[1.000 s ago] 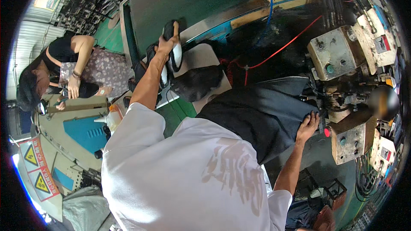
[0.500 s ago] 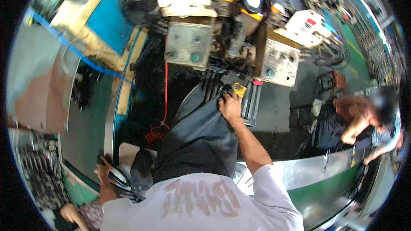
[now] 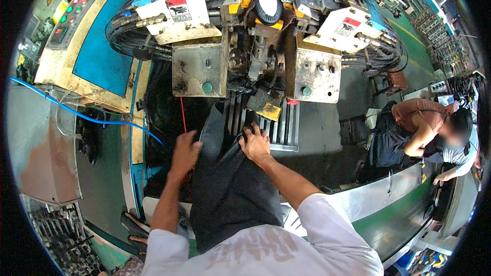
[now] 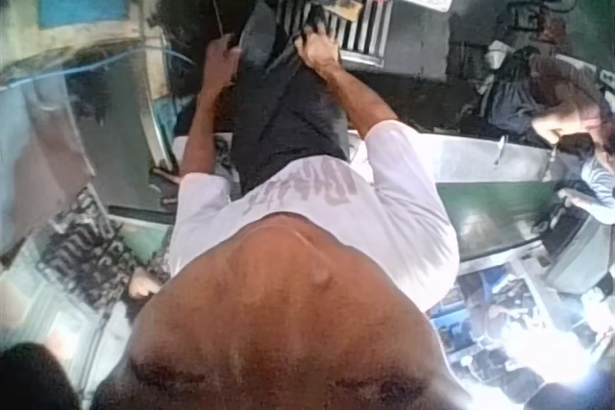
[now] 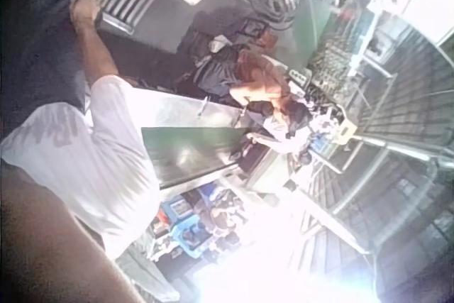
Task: Operate a shoe-lasting machine to shape the upper of the shoe over the last.
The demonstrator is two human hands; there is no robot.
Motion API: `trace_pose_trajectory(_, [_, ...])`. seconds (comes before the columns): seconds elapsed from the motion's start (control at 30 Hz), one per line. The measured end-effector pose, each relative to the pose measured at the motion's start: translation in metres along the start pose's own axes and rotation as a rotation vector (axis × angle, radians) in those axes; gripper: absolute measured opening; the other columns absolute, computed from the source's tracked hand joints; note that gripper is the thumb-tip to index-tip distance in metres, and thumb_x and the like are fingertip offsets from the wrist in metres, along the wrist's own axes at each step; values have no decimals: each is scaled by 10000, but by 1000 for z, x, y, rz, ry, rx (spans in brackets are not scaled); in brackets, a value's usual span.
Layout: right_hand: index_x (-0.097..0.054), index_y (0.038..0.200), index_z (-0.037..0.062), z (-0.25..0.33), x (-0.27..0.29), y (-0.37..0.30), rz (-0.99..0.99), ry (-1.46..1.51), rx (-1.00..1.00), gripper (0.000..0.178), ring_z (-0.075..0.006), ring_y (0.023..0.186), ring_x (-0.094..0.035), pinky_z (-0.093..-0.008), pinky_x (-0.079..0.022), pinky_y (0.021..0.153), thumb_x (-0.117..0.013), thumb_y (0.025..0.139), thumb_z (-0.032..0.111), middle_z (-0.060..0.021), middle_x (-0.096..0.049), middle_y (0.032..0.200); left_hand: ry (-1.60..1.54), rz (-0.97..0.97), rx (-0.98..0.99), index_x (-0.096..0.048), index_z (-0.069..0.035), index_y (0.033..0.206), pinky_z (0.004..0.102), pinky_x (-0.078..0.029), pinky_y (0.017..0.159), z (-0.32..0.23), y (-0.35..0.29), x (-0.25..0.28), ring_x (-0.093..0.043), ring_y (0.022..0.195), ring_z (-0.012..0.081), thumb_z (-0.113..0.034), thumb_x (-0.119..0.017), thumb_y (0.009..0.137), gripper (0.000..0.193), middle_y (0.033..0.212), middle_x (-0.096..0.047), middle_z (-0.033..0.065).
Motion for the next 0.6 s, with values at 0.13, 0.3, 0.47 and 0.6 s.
trace_pose_trajectory(0.13, [-670,1353,135,5,4,-3,-40,-25,-12,444,-481,1300,-529,-582,-470,1083,-612,977,364,-166,-498,1534,294,131,17,-620,-100,1421,607,-350,1158,-29,0,-101,-425,1419,448,-402,-662,984,533,1496,-490,234])
trace_pose_trajectory(0.3, [-666,1385,147,-8,15,-15,-176,-37,-117,464,-453,1297,-539,-537,-476,1093,-613,979,365,-151,-521,1526,465,79,-154,-711,-64,1278,637,-291,1162,-53,11,-119,-364,1443,459,-364,-662,973,431,1467,-497,221])
trace_pose_trajectory(0.47, [-651,1409,165,-10,13,-31,-179,-92,-220,498,-424,1305,-547,-548,-473,1095,-616,971,398,-131,-523,1531,242,24,-75,-740,-77,1200,578,-386,1098,-14,31,-104,-447,1362,394,-292,-678,939,344,1391,-543,171])
trace_pose_trajectory(0.6, [-639,1426,173,8,5,-28,-157,-107,-195,517,-426,1312,-547,-550,-476,1088,-605,968,411,-129,-517,1541,208,27,14,-747,-105,1216,561,-401,1100,13,28,-97,-447,1376,381,-297,-679,937,346,1406,-544,160])
Point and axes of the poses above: each hand's wrist, its own y-axis towards the middle knuckle, its own x-axis out of the back of the hand, z = x × y, the point moved 8 cm from there along y, towards the middle knuckle
